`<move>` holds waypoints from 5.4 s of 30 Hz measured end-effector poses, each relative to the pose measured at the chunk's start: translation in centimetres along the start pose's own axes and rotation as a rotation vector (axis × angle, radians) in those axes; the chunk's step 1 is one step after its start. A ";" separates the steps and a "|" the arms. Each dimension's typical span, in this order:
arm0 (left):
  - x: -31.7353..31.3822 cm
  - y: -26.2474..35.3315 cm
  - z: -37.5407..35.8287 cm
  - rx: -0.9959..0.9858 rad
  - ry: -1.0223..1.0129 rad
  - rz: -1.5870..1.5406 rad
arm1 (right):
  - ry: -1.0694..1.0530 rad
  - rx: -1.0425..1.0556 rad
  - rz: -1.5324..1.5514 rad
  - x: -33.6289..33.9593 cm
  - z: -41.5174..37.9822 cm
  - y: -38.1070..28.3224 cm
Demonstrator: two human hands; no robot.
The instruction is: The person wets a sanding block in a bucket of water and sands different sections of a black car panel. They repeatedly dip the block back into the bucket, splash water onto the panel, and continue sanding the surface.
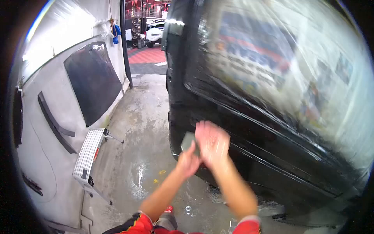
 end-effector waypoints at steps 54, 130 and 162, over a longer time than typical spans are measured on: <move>-15.8 29.6 8.9 -1.379 0.337 1.648 | -0.143 0.470 -1.238 -3.2 1.0 8.7; -41.1 40.8 13.8 -2.041 0.040 1.718 | -0.001 0.434 -1.191 -3.5 1.8 8.2; -43.6 41.4 13.9 -2.068 -0.055 1.921 | 0.037 0.425 -1.193 -3.3 1.7 7.9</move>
Point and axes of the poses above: each hand's wrist, its own z-axis towards the middle knuckle, its own x-axis out of the back of the hand, y = z × x, the point moved 4 cm from there along z, towards the middle knuckle, and after that the axes turned 12 degrees about x, right-handed, at the moved point
